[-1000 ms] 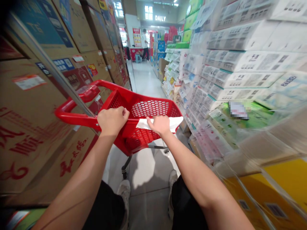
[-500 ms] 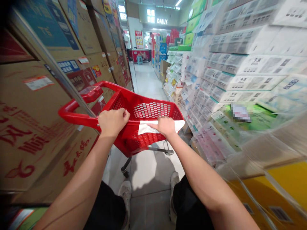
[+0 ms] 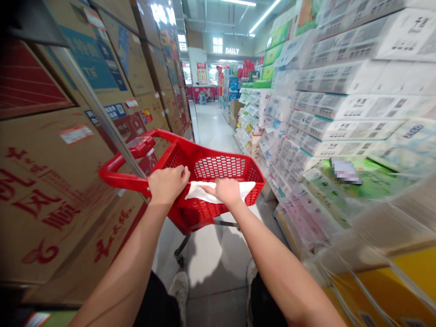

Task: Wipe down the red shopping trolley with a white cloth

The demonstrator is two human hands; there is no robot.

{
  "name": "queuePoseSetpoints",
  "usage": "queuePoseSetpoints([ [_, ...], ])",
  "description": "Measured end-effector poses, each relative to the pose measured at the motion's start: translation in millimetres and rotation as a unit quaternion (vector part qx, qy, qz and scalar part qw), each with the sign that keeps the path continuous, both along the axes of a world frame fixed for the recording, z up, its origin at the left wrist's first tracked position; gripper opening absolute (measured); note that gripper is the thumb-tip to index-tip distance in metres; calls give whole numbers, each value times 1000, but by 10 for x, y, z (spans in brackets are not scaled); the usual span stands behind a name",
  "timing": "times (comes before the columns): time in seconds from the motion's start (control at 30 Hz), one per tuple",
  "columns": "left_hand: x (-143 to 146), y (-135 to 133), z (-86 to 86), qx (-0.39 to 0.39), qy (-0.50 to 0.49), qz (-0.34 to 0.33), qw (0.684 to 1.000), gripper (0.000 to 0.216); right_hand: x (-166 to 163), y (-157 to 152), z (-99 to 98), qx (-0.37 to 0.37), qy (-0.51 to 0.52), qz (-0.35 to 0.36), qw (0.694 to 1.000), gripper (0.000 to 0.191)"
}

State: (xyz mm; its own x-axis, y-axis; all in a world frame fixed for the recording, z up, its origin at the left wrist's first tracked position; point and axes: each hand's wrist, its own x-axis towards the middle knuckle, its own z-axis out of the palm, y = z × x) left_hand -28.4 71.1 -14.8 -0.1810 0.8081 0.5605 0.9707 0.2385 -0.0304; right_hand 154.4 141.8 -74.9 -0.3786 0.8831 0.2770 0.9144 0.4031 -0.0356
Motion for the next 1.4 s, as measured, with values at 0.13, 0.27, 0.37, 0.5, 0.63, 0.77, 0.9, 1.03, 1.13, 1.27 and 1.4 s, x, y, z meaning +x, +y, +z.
queuePoseSetpoints([
  [0.13, 7, 3, -2, -11, 5, -1, 1000, 61, 459, 198, -32, -26, -25, -79, 996, 93],
  [0.27, 67, 14, -14, -6, 9, -9, 1000, 63, 437, 190, -35, -19, -30, -69, 997, 91],
  [0.37, 103, 17, -19, 0, 8, -8, 1000, 66, 130, 71, -22, 0, -7, -26, 1000, 86],
  [0.5, 89, 6, -19, 0, 4, -4, 1000, 68, -207, -61, 4, 7, 20, 23, 1000, 82],
  [0.63, 14, -16, -9, -3, -4, 1, 1000, 69, -71, -6, 2, -11, 0, 2, 1000, 84],
  [0.77, -52, -17, 8, 3, -9, 2, 1000, 69, 364, 194, -34, -31, -24, -65, 997, 88],
  [0.9, -70, 22, -10, 12, -10, -2, 1000, 70, 579, 313, -73, -30, -29, -81, 996, 87],
  [1.03, -85, 66, -61, 26, -18, 20, 999, 69, 382, 232, -85, -19, -30, -46, 998, 86],
  [1.13, -101, 77, -92, 36, -16, 32, 999, 68, 54, 77, -64, -4, -3, -6, 1000, 85],
  [1.27, -110, 62, -104, 39, -9, 34, 999, 65, -329, -119, 15, -12, 31, 41, 999, 80],
  [1.4, -125, 40, -95, 39, -14, 39, 998, 64, -316, -152, 64, -26, 17, 57, 998, 82],
])
